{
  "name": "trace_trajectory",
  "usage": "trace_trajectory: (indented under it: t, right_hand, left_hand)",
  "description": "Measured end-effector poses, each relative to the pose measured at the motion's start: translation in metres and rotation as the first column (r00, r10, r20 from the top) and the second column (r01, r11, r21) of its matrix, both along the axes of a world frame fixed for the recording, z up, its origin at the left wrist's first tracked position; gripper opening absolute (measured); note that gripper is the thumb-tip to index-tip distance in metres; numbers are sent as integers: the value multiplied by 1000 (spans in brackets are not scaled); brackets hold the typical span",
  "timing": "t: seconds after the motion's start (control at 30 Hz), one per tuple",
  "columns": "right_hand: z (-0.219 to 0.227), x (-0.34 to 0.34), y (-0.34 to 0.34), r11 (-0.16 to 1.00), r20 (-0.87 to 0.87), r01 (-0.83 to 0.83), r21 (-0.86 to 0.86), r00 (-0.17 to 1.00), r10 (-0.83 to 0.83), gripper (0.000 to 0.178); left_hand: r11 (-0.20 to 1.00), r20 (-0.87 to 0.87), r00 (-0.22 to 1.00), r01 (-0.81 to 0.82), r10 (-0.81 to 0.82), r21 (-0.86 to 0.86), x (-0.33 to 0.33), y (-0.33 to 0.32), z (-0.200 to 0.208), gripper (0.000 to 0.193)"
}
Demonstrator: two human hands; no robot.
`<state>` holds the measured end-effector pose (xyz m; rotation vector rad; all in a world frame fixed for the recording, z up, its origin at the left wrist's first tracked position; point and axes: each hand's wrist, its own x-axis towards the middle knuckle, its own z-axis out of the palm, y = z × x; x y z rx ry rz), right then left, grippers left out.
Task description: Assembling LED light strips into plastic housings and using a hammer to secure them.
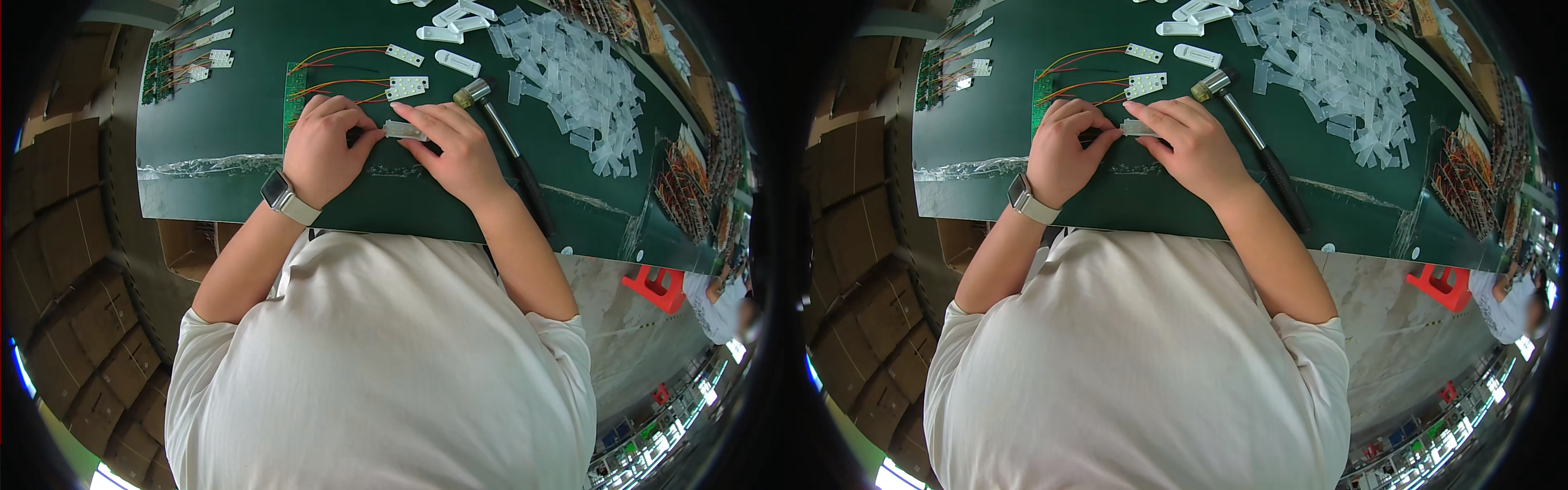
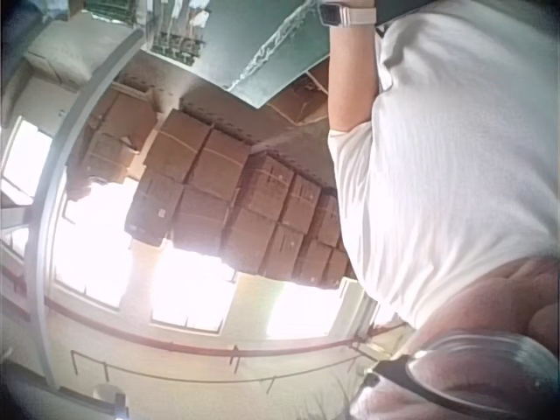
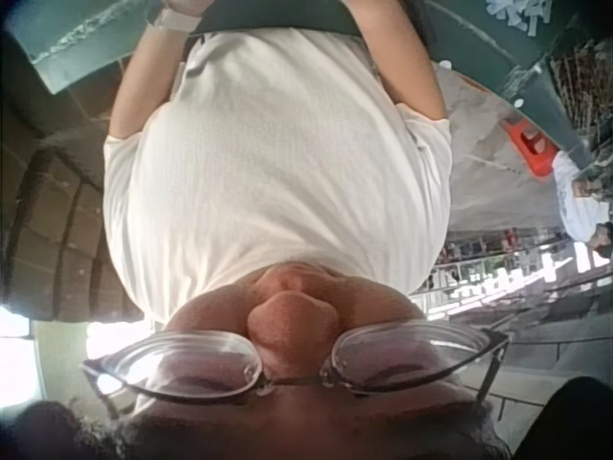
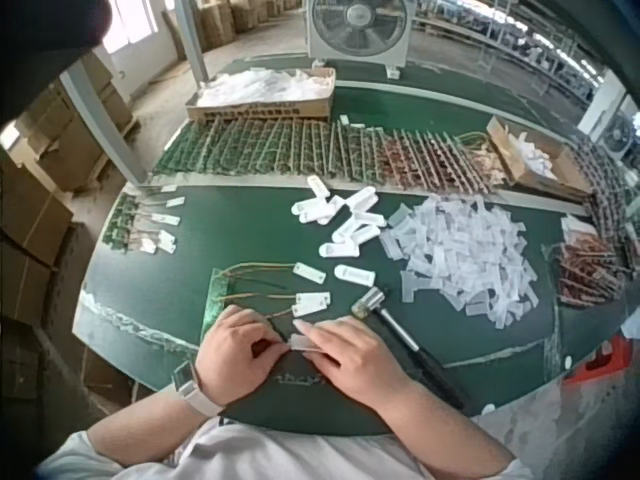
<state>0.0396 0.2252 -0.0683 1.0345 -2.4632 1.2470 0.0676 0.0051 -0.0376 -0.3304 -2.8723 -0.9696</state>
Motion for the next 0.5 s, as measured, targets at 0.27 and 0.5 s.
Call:
trace_trajectory:
  t: [0.27,0.5]
  right_hand:
    - [-2,-3,1,1000,-10,-16,1,1000,16,48]
    - [0,-1,-1,1000,-33,-7,6,999,7,31]
  left_hand:
    - [999,84,996,22,-18,-38,-10,4,6,13]
    - [992,156,988,20,0,-122,-15,10,12,18]
